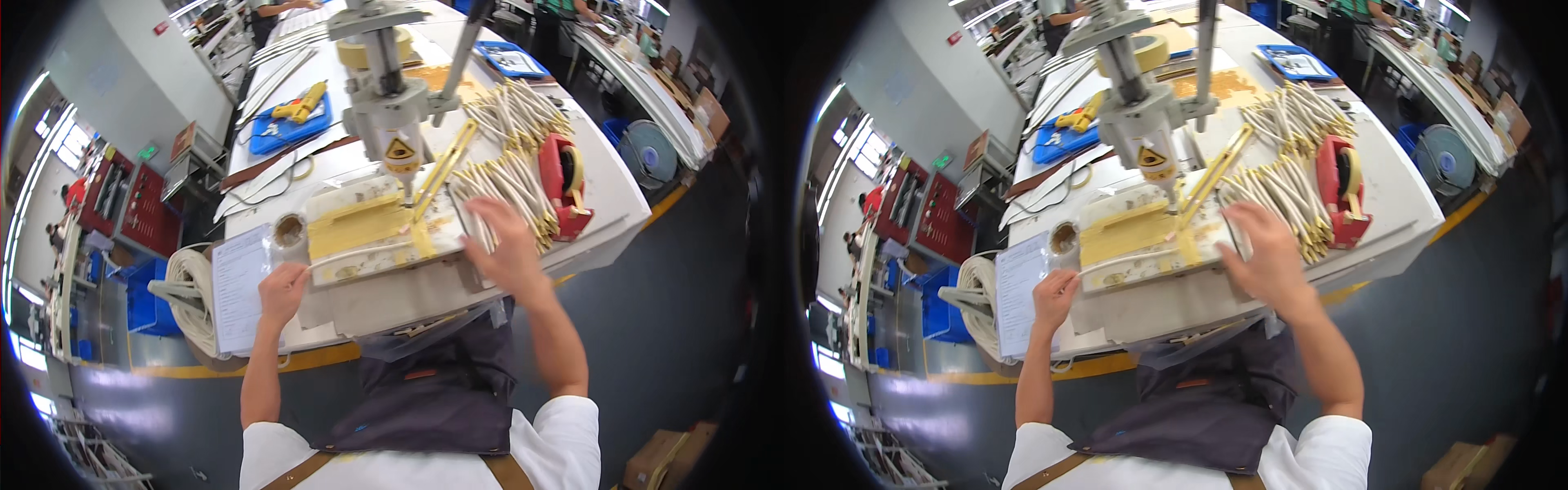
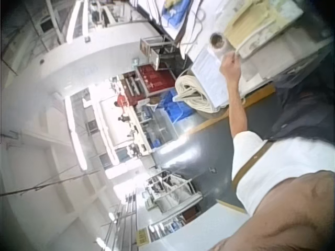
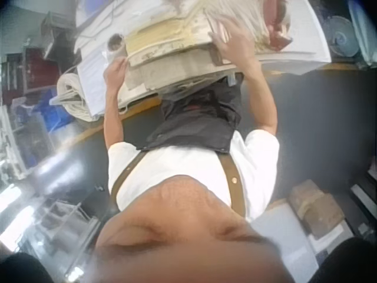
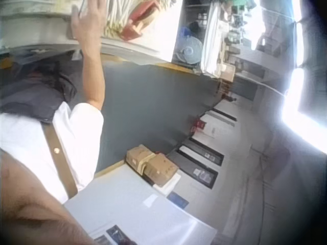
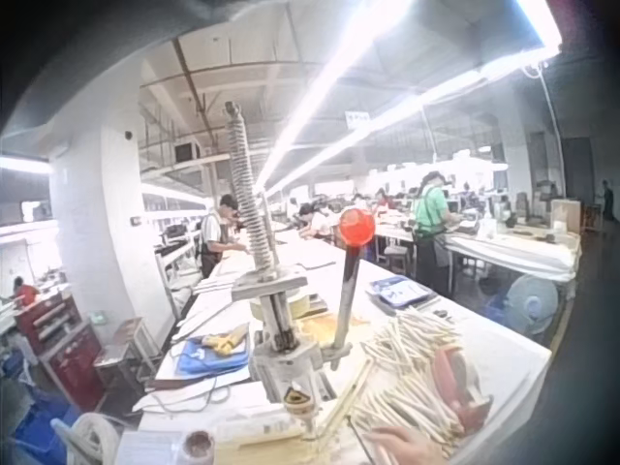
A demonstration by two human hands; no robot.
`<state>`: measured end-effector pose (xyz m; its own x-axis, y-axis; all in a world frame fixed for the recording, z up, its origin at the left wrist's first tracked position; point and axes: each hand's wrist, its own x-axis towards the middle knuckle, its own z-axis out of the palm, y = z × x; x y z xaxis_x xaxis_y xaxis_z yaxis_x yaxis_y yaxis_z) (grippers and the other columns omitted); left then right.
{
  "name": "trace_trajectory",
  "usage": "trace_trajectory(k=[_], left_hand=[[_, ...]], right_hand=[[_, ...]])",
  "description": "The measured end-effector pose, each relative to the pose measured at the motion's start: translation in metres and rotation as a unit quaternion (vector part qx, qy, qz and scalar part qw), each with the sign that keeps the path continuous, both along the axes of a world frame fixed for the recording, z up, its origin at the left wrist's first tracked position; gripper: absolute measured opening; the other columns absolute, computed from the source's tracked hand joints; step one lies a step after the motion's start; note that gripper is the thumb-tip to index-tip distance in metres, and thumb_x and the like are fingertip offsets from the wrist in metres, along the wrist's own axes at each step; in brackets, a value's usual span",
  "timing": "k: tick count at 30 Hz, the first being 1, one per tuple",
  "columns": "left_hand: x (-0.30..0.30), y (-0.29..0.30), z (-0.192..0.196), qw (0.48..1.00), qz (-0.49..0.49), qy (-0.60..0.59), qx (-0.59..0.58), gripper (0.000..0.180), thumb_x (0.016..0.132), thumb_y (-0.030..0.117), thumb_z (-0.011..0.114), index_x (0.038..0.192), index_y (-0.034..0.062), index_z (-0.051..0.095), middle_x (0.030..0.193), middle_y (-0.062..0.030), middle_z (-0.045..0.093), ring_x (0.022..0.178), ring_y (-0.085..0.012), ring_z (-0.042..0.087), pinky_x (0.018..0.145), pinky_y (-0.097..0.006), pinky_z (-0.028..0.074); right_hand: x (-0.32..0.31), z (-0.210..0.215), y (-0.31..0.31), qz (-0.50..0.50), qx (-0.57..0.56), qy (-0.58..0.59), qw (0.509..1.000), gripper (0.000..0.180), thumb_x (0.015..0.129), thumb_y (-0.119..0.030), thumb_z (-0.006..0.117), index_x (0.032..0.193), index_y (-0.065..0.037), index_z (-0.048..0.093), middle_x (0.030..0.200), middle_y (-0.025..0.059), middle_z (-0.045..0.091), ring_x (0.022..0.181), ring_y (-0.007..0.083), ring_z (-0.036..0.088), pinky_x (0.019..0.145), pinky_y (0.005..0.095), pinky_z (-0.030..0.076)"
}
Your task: The person repeatedly picks up a white cable and a small yellow plastic piece, inserts the piece into the cable end, and uses a press machine to secure it. The finished units are placed in a pile on the table.
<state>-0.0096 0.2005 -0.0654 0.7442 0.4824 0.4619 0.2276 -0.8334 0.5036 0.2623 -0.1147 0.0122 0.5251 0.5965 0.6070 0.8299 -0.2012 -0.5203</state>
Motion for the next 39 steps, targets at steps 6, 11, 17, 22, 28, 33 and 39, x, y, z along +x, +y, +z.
trace_trajectory(k=[6, 11, 17, 22, 28, 33, 39], left_hand=[[-0.027, -0.037, 0.018, 0.953, 0.026, -0.098, -0.286, 0.008, 0.088, 0.001, 0.067, 0.091, -0.0045, 0.073, 0.075, -0.0079, 0.069, 0.065, -0.0141, 0.063, 0.060, -0.030, 0.049], [-0.010, -0.114, 0.027, 0.773, -0.097, -0.087, -0.621, 0.011, 0.090, 0.003, 0.068, 0.094, -0.0070, 0.072, 0.074, -0.0104, 0.069, 0.056, -0.0146, 0.060, 0.052, -0.025, 0.048], [0.015, -0.181, 0.029, 0.649, -0.181, 0.010, -0.739, 0.017, 0.094, 0.007, 0.067, 0.099, -0.0083, 0.071, 0.077, -0.0138, 0.070, 0.051, -0.0137, 0.058, 0.046, -0.024, 0.046], [0.029, -0.205, 0.032, 0.608, -0.201, 0.008, -0.768, 0.019, 0.097, 0.012, 0.068, 0.106, -0.0043, 0.072, 0.082, -0.0089, 0.069, 0.054, -0.0109, 0.057, 0.046, -0.023, 0.043], [0.049, -0.204, 0.041, 0.657, -0.146, 0.005, -0.740, 0.021, 0.097, 0.012, 0.067, 0.105, -0.0065, 0.070, 0.081, -0.0103, 0.069, 0.051, -0.0108, 0.056, 0.044, -0.021, 0.041], [0.063, -0.202, 0.043, 0.689, -0.127, 0.003, -0.713, 0.023, 0.097, 0.013, 0.067, 0.106, -0.0079, 0.070, 0.080, -0.0100, 0.070, 0.051, -0.0103, 0.056, 0.042, -0.020, 0.040], [0.074, -0.199, 0.047, 0.704, -0.130, -0.007, -0.698, 0.022, 0.098, 0.012, 0.065, 0.108, -0.0078, 0.070, 0.081, -0.0090, 0.069, 0.051, -0.0090, 0.054, 0.043, -0.020, 0.038]], right_hand=[[0.105, 0.036, -0.118, -0.291, -0.079, 0.057, 0.952, 0.033, 0.087, -0.024, 0.072, 0.106, 0.003, 0.074, 0.093, 0.0174, 0.073, 0.085, 0.0285, 0.072, 0.081, 0.0392, 0.056], [0.122, 0.034, -0.135, -0.265, -0.134, 0.370, 0.880, 0.032, 0.091, -0.027, 0.068, 0.096, 0.003, 0.076, 0.073, 0.0053, 0.066, 0.054, 0.0100, 0.058, 0.046, 0.0258, 0.044], [0.140, 0.029, -0.133, -0.191, -0.086, 0.505, 0.837, 0.023, 0.090, -0.024, 0.072, 0.092, -0.002, 0.075, 0.075, 0.0022, 0.064, 0.054, 0.0076, 0.051, 0.045, 0.0243, 0.037], [0.125, 0.027, -0.136, -0.134, 0.077, 0.604, 0.782, 0.031, 0.093, -0.023, 0.068, 0.112, 0.002, 0.067, 0.103, 0.0124, 0.070, 0.081, 0.0222, 0.073, 0.061, 0.0248, 0.056], [0.091, 0.006, -0.145, -0.068, 0.265, 0.587, 0.762, 0.040, 0.097, -0.023, 0.064, 0.120, 0.010, 0.060, 0.121, 0.0183, 0.065, 0.095, 0.0285, 0.073, 0.081, 0.0326, 0.062], [0.068, -0.041, -0.137, -0.139, 0.309, 0.482, 0.808, 0.033, 0.097, -0.016, 0.066, 0.109, 0.014, 0.064, 0.132, 0.0169, 0.060, 0.101, 0.0239, 0.070, 0.087, 0.0338, 0.061], [0.091, -0.073, -0.159, -0.196, 0.168, 0.329, 0.908, 0.025, 0.094, -0.015, 0.071, 0.077, 0.004, 0.074, 0.102, 0.0136, 0.073, 0.098, 0.0178, 0.067, 0.080, 0.0310, 0.051]])
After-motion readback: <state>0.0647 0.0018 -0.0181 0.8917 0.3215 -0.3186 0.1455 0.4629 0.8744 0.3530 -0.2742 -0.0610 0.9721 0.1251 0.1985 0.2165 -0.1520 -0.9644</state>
